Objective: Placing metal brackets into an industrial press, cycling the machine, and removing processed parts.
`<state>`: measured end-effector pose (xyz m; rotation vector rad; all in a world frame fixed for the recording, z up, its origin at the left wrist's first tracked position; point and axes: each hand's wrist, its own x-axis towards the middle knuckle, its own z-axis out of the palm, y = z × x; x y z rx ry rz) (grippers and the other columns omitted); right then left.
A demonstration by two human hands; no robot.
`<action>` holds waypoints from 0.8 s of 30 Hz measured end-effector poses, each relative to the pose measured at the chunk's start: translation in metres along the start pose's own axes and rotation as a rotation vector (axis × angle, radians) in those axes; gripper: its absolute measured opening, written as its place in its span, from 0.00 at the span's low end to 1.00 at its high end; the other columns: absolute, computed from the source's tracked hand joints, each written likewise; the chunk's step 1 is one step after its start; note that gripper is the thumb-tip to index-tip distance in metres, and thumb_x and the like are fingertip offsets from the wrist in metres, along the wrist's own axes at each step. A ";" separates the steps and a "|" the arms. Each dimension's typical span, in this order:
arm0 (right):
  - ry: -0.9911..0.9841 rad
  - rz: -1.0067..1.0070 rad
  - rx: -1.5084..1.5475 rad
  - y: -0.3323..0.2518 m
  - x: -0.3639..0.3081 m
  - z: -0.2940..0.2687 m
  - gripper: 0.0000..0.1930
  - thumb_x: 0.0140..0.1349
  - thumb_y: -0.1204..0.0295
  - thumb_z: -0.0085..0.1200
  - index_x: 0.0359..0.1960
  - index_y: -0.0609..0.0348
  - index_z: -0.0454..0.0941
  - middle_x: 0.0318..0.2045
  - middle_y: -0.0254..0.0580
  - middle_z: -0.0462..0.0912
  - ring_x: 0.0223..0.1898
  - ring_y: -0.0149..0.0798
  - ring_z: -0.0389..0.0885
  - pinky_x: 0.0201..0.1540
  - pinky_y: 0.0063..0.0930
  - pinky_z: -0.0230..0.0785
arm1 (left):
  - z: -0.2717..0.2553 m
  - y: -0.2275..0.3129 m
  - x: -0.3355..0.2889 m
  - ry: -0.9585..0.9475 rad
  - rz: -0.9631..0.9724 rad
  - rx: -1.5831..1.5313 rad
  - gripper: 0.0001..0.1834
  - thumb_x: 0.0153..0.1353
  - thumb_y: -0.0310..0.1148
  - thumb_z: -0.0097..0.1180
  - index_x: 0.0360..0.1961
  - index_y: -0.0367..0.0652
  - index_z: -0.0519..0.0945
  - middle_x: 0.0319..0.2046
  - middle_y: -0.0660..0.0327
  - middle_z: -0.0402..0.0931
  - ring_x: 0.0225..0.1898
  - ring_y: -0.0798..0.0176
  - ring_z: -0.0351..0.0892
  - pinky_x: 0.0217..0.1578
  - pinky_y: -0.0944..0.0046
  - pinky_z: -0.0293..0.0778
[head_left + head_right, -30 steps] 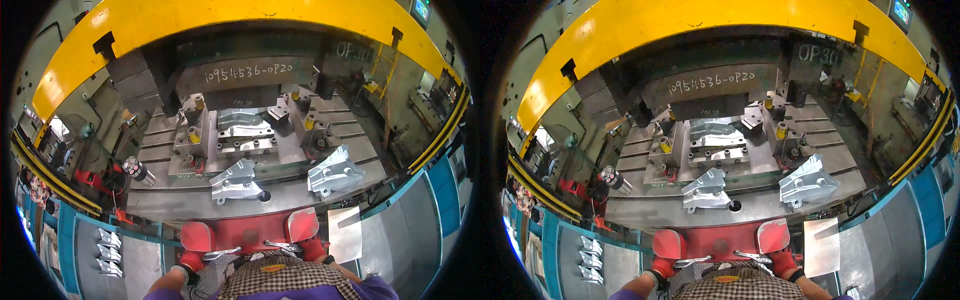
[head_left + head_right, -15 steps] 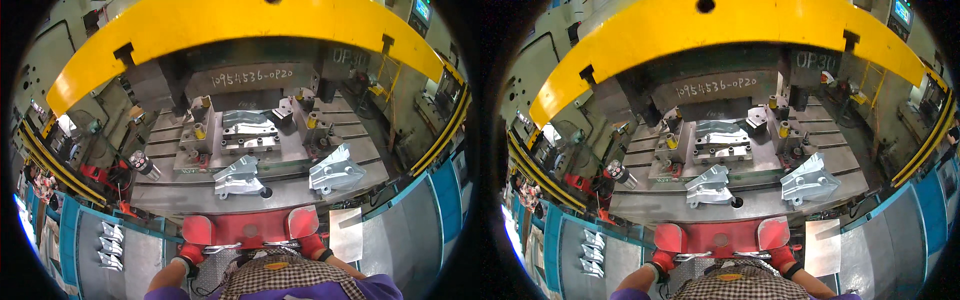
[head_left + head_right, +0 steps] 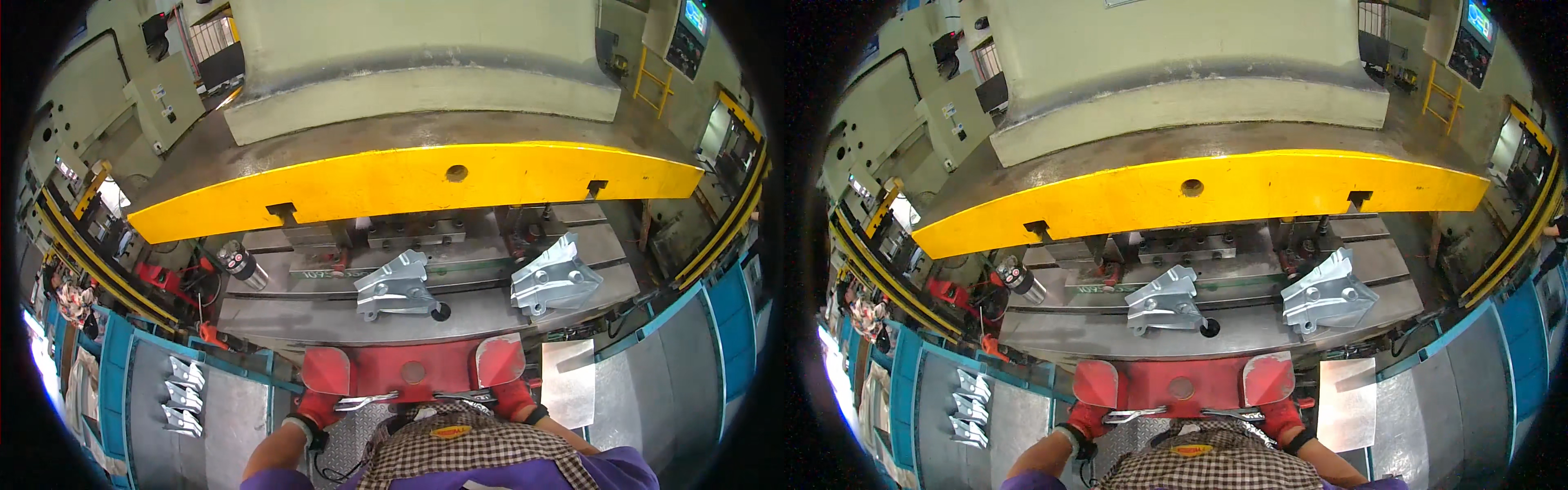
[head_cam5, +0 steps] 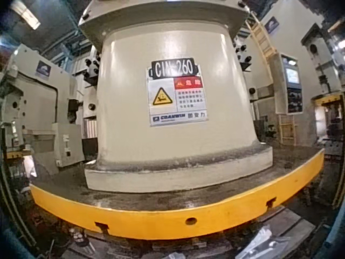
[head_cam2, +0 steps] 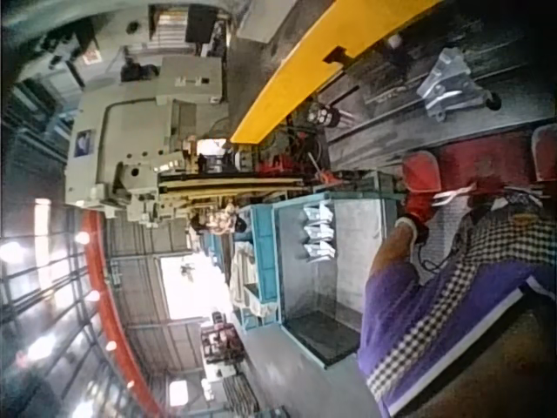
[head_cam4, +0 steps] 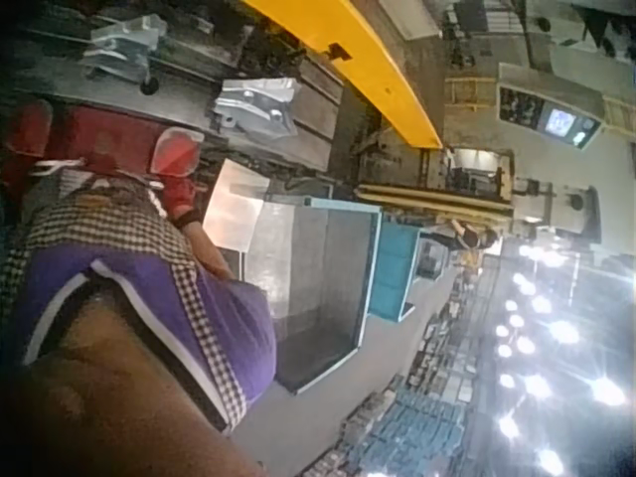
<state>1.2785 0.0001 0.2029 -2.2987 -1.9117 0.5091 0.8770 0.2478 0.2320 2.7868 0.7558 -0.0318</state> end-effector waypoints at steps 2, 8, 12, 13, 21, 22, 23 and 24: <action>-0.043 0.048 0.139 0.002 -0.006 -0.001 0.27 0.49 0.52 0.57 0.50 0.49 0.73 0.54 0.46 0.73 0.57 0.54 0.68 0.58 0.48 0.59 | -0.024 0.012 0.003 -0.052 0.026 -0.137 0.24 0.47 0.47 0.60 0.45 0.49 0.78 0.46 0.52 0.77 0.51 0.46 0.73 0.53 0.51 0.68; 0.040 0.022 0.277 -0.017 -0.037 -0.036 0.28 0.52 0.54 0.57 0.55 0.47 0.71 0.52 0.49 0.74 0.57 0.50 0.70 0.56 0.42 0.64 | -0.069 0.030 0.031 -0.235 -0.200 -0.592 0.20 0.58 0.38 0.55 0.51 0.43 0.75 0.46 0.53 0.77 0.51 0.53 0.75 0.53 0.57 0.68; -0.011 0.194 0.837 -0.020 -0.033 -0.034 0.25 0.54 0.58 0.57 0.54 0.53 0.71 0.45 0.48 0.79 0.51 0.46 0.76 0.53 0.36 0.67 | -0.093 0.012 0.152 -0.151 -0.057 -0.997 0.19 0.64 0.35 0.48 0.55 0.40 0.71 0.43 0.58 0.76 0.45 0.61 0.74 0.47 0.63 0.68; 0.044 0.215 0.950 -0.017 -0.031 -0.023 0.25 0.55 0.60 0.58 0.53 0.54 0.71 0.43 0.47 0.80 0.48 0.45 0.78 0.52 0.35 0.68 | -0.086 -0.002 0.193 -0.110 -0.033 -1.122 0.19 0.65 0.35 0.47 0.55 0.39 0.71 0.42 0.60 0.76 0.43 0.64 0.73 0.45 0.66 0.68; 0.194 0.433 1.455 -0.058 -0.026 -0.082 0.13 0.65 0.71 0.44 0.49 0.58 0.71 0.26 0.32 0.74 0.27 0.24 0.71 0.28 0.19 0.64 | -0.103 -0.063 0.384 0.042 -0.081 -0.976 0.16 0.67 0.41 0.45 0.46 0.41 0.74 0.31 0.67 0.76 0.25 0.70 0.73 0.24 0.70 0.68; 0.252 0.393 1.528 -0.047 -0.035 -0.070 0.13 0.67 0.68 0.42 0.49 0.60 0.71 0.26 0.32 0.74 0.24 0.25 0.71 0.26 0.20 0.65 | -0.105 -0.049 0.393 0.077 -0.044 -0.729 0.17 0.67 0.43 0.45 0.46 0.41 0.74 0.30 0.66 0.77 0.25 0.68 0.74 0.24 0.69 0.69; 0.377 0.441 1.525 -0.042 -0.040 -0.061 0.14 0.68 0.67 0.41 0.50 0.60 0.70 0.26 0.32 0.74 0.23 0.25 0.71 0.26 0.20 0.65 | -0.106 -0.046 0.392 0.127 -0.025 -0.474 0.19 0.67 0.46 0.45 0.46 0.41 0.74 0.30 0.65 0.77 0.26 0.66 0.75 0.25 0.68 0.70; 0.501 0.487 1.516 -0.037 -0.044 -0.052 0.15 0.68 0.66 0.41 0.50 0.60 0.70 0.25 0.33 0.75 0.22 0.26 0.71 0.25 0.21 0.65 | -0.094 -0.054 0.393 0.222 0.085 -0.402 0.17 0.64 0.41 0.47 0.47 0.41 0.73 0.32 0.57 0.78 0.31 0.58 0.77 0.31 0.62 0.71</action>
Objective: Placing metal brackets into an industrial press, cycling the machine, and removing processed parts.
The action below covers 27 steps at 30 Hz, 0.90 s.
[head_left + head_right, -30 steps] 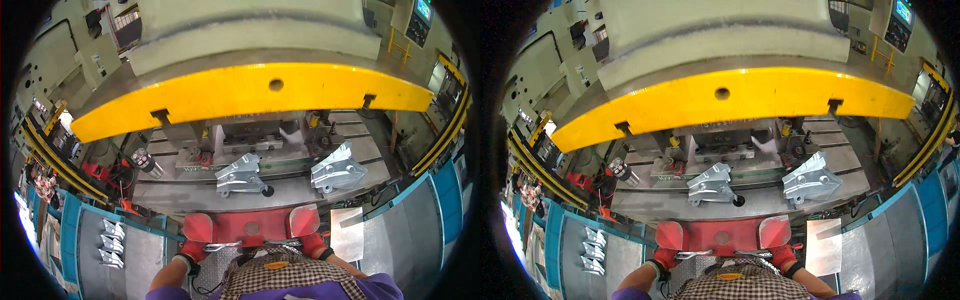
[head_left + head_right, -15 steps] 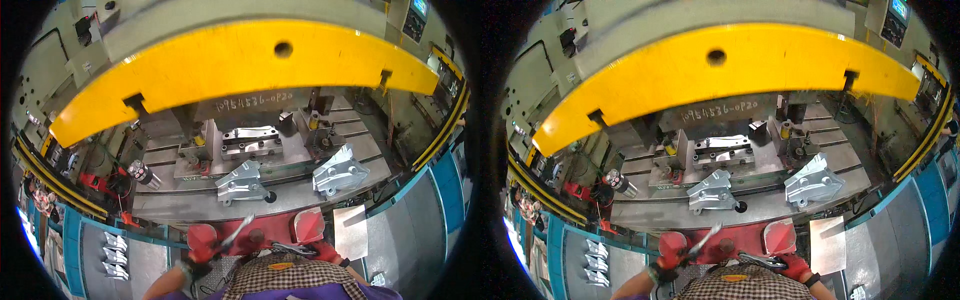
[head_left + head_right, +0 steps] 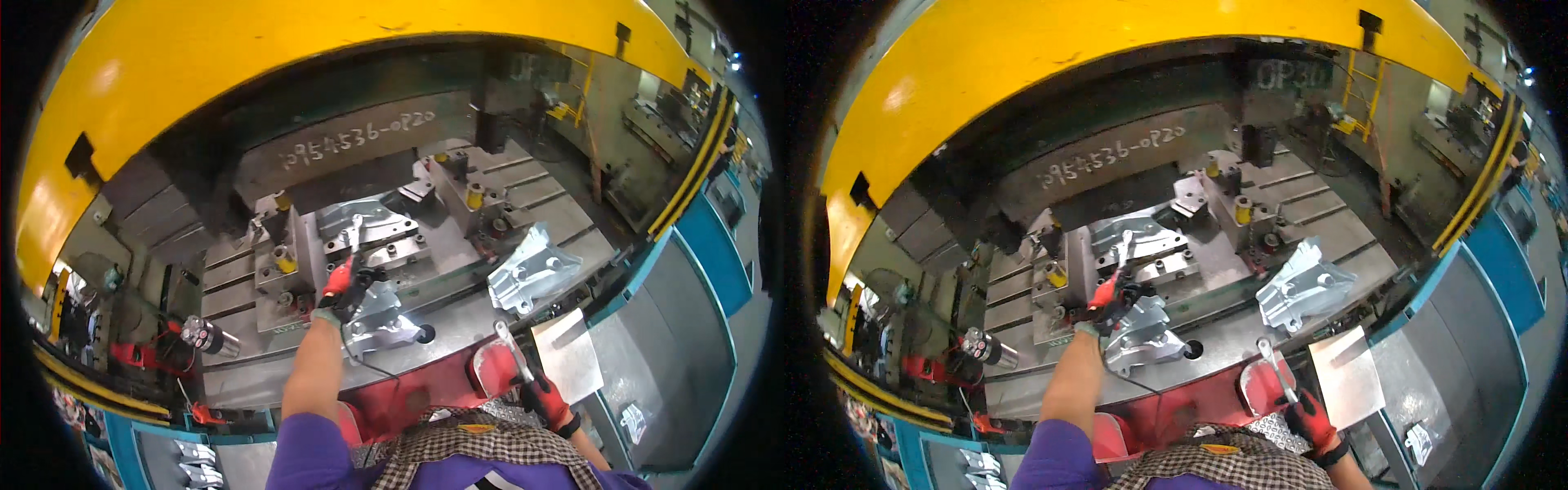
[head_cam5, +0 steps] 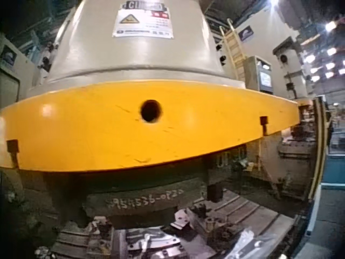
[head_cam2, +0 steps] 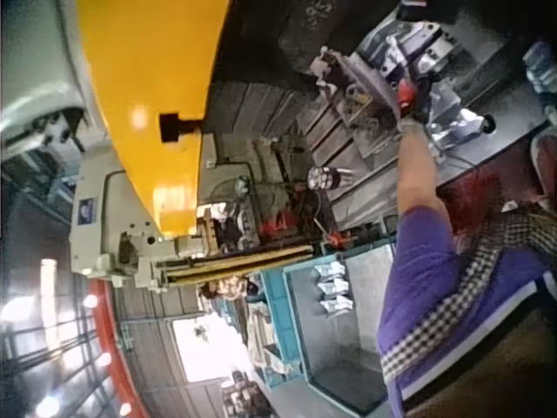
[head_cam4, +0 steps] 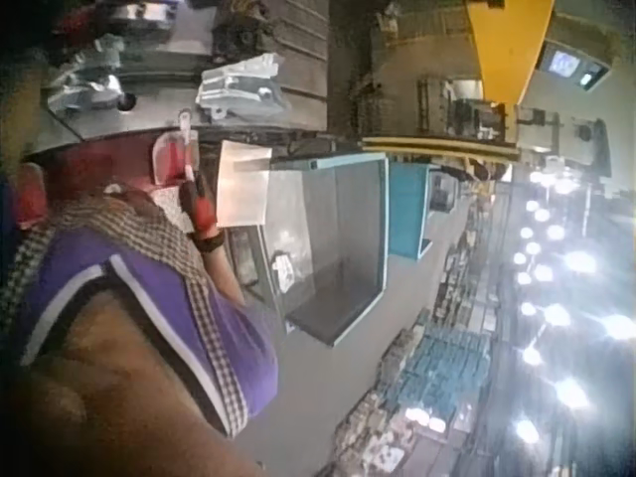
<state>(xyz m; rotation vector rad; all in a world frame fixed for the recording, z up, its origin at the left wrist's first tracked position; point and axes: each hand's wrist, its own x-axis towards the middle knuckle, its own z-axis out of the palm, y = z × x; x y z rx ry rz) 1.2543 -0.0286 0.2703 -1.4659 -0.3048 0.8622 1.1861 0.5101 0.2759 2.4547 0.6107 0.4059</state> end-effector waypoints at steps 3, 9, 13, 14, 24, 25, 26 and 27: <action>0.226 -0.074 -0.082 0.020 0.015 -0.043 0.17 0.70 0.62 0.40 0.51 0.60 0.69 0.24 0.34 0.75 0.19 0.29 0.70 0.21 0.23 0.64 | -0.001 0.039 -0.006 0.019 -0.012 -0.341 0.16 0.62 0.35 0.49 0.48 0.40 0.73 0.35 0.54 0.80 0.38 0.56 0.79 0.37 0.59 0.74; 0.156 0.038 -0.127 -0.071 0.049 -0.066 0.19 0.68 0.52 0.40 0.40 0.53 0.74 0.18 0.27 0.68 0.16 0.23 0.64 0.17 0.18 0.57 | -0.014 0.062 -0.053 -0.132 -0.388 -1.331 0.24 0.69 0.48 0.40 0.44 0.38 0.78 0.18 0.71 0.68 0.16 0.76 0.63 0.16 0.75 0.59; 0.061 0.045 -0.124 -0.069 0.059 -0.087 0.22 0.69 0.50 0.38 0.39 0.57 0.74 0.17 0.27 0.67 0.14 0.23 0.62 0.16 0.18 0.57 | -0.013 0.091 -0.148 -0.035 -0.384 -1.271 0.22 0.69 0.49 0.41 0.44 0.40 0.77 0.20 0.71 0.67 0.18 0.76 0.62 0.17 0.74 0.59; 0.076 0.009 -0.150 -0.062 0.058 -0.089 0.24 0.69 0.49 0.37 0.40 0.58 0.74 0.16 0.27 0.67 0.13 0.23 0.62 0.15 0.18 0.58 | -0.020 0.119 -0.169 -0.013 -0.438 -1.108 0.22 0.69 0.50 0.40 0.42 0.42 0.77 0.20 0.71 0.66 0.19 0.76 0.61 0.18 0.74 0.57; -0.173 -0.042 0.259 -0.057 0.106 0.049 0.10 0.68 0.58 0.44 0.38 0.48 0.71 0.22 0.26 0.72 0.21 0.24 0.70 0.22 0.20 0.63 | 0.040 0.078 -0.312 -0.001 -0.588 -1.215 0.21 0.68 0.48 0.45 0.47 0.40 0.75 0.23 0.70 0.70 0.24 0.78 0.66 0.24 0.77 0.64; -0.254 0.103 0.375 -0.062 0.122 0.071 0.11 0.68 0.56 0.44 0.39 0.47 0.71 0.23 0.27 0.73 0.22 0.25 0.71 0.24 0.21 0.64 | 0.039 0.069 -0.314 -0.086 -0.546 -1.189 0.22 0.67 0.49 0.46 0.47 0.40 0.75 0.24 0.70 0.71 0.25 0.78 0.66 0.24 0.77 0.64; -0.260 0.044 0.432 -0.046 0.149 0.086 0.13 0.68 0.54 0.44 0.42 0.47 0.71 0.23 0.28 0.74 0.22 0.25 0.71 0.23 0.21 0.63 | 0.032 0.070 -0.302 -0.190 -0.437 -1.260 0.23 0.66 0.51 0.47 0.50 0.43 0.74 0.28 0.70 0.71 0.26 0.79 0.66 0.25 0.78 0.63; -0.406 0.166 0.545 -0.040 0.174 0.096 0.14 0.68 0.53 0.44 0.44 0.47 0.72 0.23 0.29 0.74 0.22 0.25 0.72 0.24 0.21 0.64 | 0.027 0.079 -0.294 -0.159 -0.429 -1.235 0.23 0.66 0.51 0.47 0.51 0.43 0.74 0.28 0.70 0.71 0.26 0.78 0.66 0.24 0.78 0.63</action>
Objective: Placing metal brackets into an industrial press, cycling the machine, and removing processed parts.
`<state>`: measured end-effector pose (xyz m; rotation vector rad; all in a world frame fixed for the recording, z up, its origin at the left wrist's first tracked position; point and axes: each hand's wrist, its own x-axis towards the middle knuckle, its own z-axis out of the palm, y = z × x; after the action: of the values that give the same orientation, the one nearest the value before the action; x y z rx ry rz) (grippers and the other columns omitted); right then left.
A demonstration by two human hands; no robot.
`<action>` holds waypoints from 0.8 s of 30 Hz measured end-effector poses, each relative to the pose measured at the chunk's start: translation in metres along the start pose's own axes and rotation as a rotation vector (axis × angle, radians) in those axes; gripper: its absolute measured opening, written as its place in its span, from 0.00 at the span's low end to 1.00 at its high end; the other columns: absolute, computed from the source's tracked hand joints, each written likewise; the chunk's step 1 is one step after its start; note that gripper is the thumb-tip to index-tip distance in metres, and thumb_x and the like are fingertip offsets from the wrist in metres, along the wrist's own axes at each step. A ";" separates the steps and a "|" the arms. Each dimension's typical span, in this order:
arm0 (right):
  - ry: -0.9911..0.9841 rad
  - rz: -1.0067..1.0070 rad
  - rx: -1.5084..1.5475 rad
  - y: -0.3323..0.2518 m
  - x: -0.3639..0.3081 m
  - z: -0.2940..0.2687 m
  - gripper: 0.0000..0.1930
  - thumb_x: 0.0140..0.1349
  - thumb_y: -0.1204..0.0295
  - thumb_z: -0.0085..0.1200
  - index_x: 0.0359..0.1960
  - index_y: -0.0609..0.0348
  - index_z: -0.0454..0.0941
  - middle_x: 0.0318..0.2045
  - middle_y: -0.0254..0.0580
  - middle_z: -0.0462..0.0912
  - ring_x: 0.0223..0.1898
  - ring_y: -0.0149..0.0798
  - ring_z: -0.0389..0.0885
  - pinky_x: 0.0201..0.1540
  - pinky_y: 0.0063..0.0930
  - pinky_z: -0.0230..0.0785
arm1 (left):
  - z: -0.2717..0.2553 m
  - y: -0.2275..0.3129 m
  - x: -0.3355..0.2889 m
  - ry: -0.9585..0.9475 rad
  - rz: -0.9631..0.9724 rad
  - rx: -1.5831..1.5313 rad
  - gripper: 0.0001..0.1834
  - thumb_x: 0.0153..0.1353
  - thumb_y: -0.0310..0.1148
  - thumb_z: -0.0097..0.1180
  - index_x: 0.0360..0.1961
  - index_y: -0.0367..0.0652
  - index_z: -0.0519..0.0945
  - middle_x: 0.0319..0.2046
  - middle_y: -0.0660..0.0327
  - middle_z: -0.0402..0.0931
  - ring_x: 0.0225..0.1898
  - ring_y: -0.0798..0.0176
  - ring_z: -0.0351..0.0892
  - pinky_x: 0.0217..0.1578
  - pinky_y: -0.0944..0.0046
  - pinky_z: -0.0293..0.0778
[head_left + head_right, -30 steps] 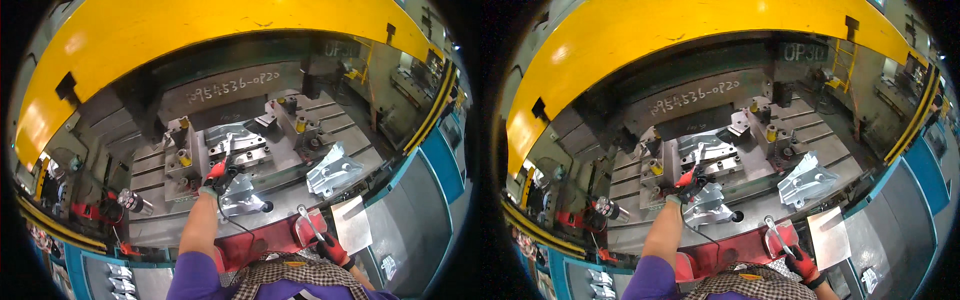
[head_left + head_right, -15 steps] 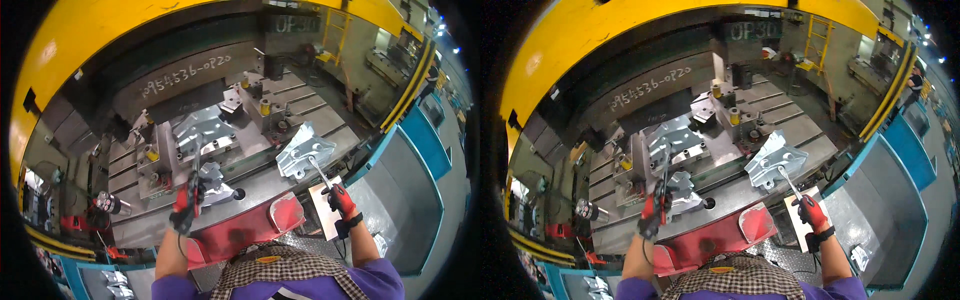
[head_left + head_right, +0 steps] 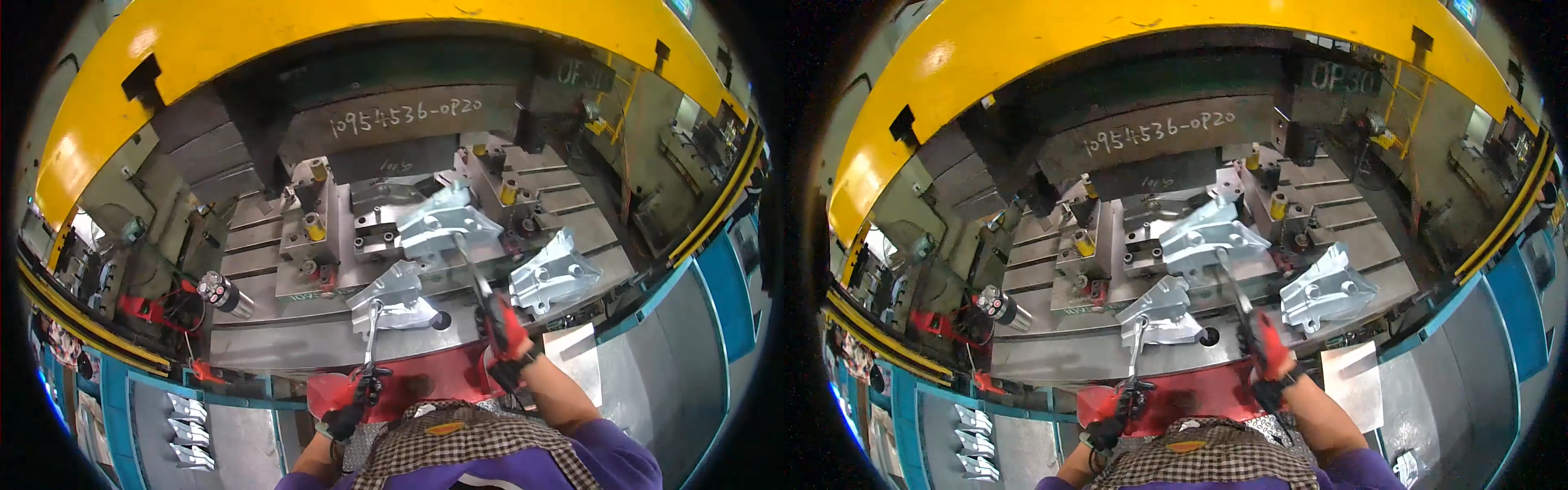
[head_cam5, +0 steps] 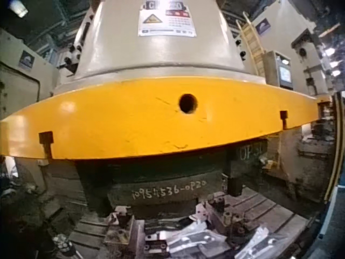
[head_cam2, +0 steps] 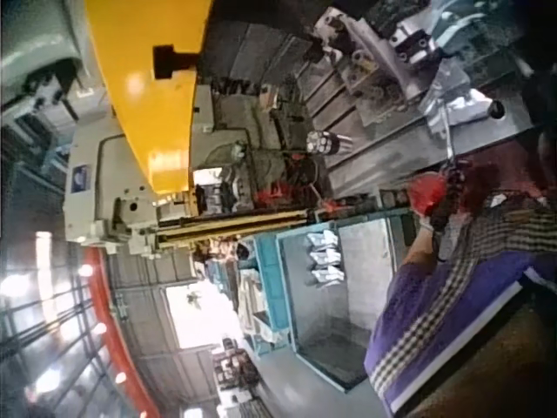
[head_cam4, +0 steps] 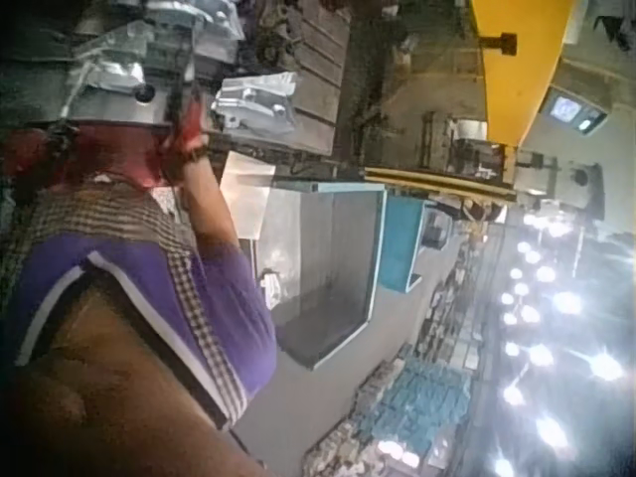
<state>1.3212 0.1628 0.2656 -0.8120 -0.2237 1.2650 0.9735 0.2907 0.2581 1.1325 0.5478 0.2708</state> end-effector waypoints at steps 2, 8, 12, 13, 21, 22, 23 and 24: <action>0.093 -0.051 -0.067 0.004 0.046 0.041 0.15 0.69 0.53 0.42 0.40 0.49 0.73 0.24 0.29 0.75 0.22 0.25 0.72 0.24 0.22 0.63 | 0.025 0.031 -0.015 0.083 0.035 0.083 0.20 0.66 0.46 0.48 0.51 0.43 0.74 0.28 0.69 0.72 0.27 0.77 0.68 0.28 0.76 0.66; 0.128 0.007 -0.269 0.010 0.164 0.100 0.26 0.63 0.39 0.40 0.35 0.47 0.74 0.16 0.26 0.71 0.14 0.25 0.67 0.17 0.20 0.58 | -0.019 0.004 -0.048 0.206 0.066 0.198 0.15 0.64 0.40 0.52 0.46 0.41 0.76 0.26 0.66 0.75 0.26 0.72 0.73 0.25 0.71 0.68; 0.080 -0.034 -0.396 0.000 0.227 0.055 0.29 0.62 0.38 0.40 0.37 0.52 0.75 0.19 0.30 0.74 0.19 0.29 0.71 0.22 0.26 0.65 | -0.041 -0.037 -0.057 0.105 -0.062 0.078 0.13 0.62 0.39 0.55 0.42 0.40 0.78 0.25 0.64 0.77 0.23 0.69 0.76 0.20 0.68 0.68; 0.122 -0.082 -0.512 -0.003 0.232 0.045 0.29 0.62 0.39 0.40 0.40 0.55 0.75 0.26 0.37 0.77 0.26 0.36 0.75 0.30 0.32 0.68 | -0.023 -0.013 -0.062 0.103 -0.065 0.077 0.13 0.62 0.38 0.55 0.41 0.40 0.77 0.25 0.64 0.77 0.23 0.69 0.76 0.20 0.68 0.68; 0.113 -0.268 -1.103 -0.027 0.091 0.047 0.36 0.61 0.51 0.53 0.63 0.65 0.60 0.47 0.48 0.79 0.47 0.41 0.77 0.51 0.32 0.66 | -0.034 -0.029 -0.103 -0.084 -0.087 0.663 0.28 0.55 0.48 0.60 0.54 0.45 0.74 0.38 0.60 0.78 0.39 0.63 0.77 0.38 0.61 0.73; 0.130 -0.067 -0.940 -0.032 0.030 0.084 0.22 0.63 0.61 0.53 0.56 0.57 0.69 0.31 0.32 0.79 0.27 0.22 0.71 0.28 0.18 0.63 | -0.027 -0.023 -0.118 -0.028 -0.026 0.896 0.28 0.54 0.49 0.60 0.54 0.47 0.74 0.41 0.59 0.77 0.43 0.60 0.76 0.42 0.57 0.72; 0.028 -0.063 -1.009 -0.025 0.013 0.026 0.21 0.63 0.63 0.53 0.56 0.56 0.69 0.28 0.29 0.78 0.23 0.18 0.68 0.22 0.15 0.58 | -0.017 -0.012 -0.117 -0.022 0.058 1.148 0.29 0.53 0.51 0.60 0.53 0.48 0.75 0.44 0.58 0.76 0.46 0.56 0.75 0.45 0.54 0.70; -0.106 -0.026 -1.157 -0.027 -0.022 0.019 0.23 0.61 0.64 0.55 0.56 0.57 0.69 0.35 0.33 0.79 0.30 0.23 0.72 0.31 0.19 0.64 | -0.013 -0.008 -0.122 0.017 0.129 1.392 0.29 0.52 0.52 0.59 0.53 0.49 0.75 0.47 0.56 0.75 0.49 0.53 0.73 0.48 0.51 0.69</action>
<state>1.3232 0.1485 0.3026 -1.6994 -1.1068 1.0926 0.8638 0.2404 0.2797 2.5152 0.6789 -0.0412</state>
